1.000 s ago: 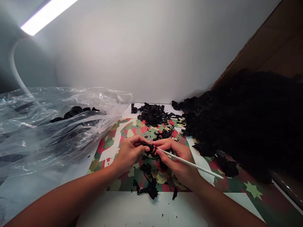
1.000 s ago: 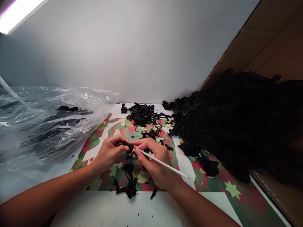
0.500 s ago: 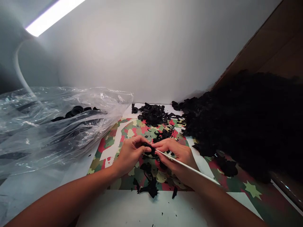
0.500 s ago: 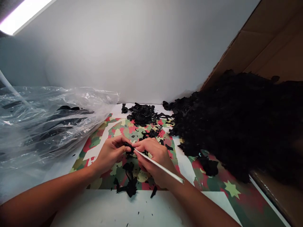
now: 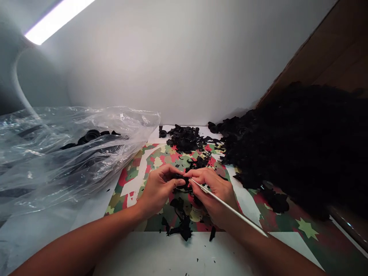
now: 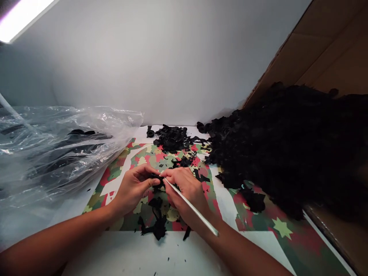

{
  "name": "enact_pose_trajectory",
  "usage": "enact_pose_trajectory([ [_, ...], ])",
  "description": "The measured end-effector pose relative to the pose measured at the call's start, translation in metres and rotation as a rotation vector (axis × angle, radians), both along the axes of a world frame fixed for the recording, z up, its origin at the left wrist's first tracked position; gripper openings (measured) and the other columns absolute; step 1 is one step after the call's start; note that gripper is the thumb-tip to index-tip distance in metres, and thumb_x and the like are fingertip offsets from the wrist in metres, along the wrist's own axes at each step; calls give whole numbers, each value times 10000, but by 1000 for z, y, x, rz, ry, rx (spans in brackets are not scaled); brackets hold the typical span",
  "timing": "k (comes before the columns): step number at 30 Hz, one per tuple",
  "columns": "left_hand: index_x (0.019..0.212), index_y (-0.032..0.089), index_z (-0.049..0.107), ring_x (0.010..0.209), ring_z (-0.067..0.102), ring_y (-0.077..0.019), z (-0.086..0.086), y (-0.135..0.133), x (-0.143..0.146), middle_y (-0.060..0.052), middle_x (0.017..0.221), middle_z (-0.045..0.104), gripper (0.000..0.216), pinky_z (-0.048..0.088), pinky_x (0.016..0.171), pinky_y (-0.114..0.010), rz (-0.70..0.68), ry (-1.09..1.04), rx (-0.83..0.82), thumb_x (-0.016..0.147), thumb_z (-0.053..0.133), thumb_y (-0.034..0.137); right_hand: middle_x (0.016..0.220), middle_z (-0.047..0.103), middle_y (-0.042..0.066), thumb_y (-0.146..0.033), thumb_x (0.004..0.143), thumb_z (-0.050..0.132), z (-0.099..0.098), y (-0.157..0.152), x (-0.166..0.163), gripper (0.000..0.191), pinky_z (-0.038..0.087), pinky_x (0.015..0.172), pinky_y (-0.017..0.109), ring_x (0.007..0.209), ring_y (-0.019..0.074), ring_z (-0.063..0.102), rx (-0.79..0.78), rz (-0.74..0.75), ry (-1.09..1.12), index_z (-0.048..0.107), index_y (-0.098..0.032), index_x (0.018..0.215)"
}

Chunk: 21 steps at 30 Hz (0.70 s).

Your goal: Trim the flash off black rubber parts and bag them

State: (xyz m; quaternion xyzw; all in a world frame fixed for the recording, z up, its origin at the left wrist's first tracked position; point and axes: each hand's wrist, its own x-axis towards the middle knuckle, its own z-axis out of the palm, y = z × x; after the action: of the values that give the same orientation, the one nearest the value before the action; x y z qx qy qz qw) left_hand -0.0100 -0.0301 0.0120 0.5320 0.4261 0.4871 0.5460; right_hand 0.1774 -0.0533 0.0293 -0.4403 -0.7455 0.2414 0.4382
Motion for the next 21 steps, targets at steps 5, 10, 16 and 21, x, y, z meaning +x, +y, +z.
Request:
enact_pose_trajectory([
  [5,808,175,725,735,680,-144,0,1,-1,-10,796,750,141,549,681,-231,2,-56,-9,712,828,167,1045,784,20,-267,968,616,4,2,6,174,534,843,353,934,212,728,-83,-65,84,666,-256,802],
  [10,797,171,711,699,661,-129,-1,5,-2,3,753,724,156,537,648,-216,6,-77,-23,699,832,158,1024,802,34,-299,936,661,7,7,11,154,557,820,337,921,222,758,-136,-43,173,678,-248,792],
  [16,813,171,717,700,669,-133,-5,9,-5,1,745,726,149,534,649,-223,-22,-105,-55,717,830,180,730,728,3,-360,932,669,5,5,10,180,487,585,265,628,160,650,-164,-107,101,691,-239,801],
  [21,795,172,706,695,682,-151,-3,7,-3,-13,756,747,157,557,654,-250,-29,-111,-64,711,836,200,570,555,-33,-450,920,668,6,4,10,266,333,451,247,487,119,441,-299,-121,141,674,-231,769],
])
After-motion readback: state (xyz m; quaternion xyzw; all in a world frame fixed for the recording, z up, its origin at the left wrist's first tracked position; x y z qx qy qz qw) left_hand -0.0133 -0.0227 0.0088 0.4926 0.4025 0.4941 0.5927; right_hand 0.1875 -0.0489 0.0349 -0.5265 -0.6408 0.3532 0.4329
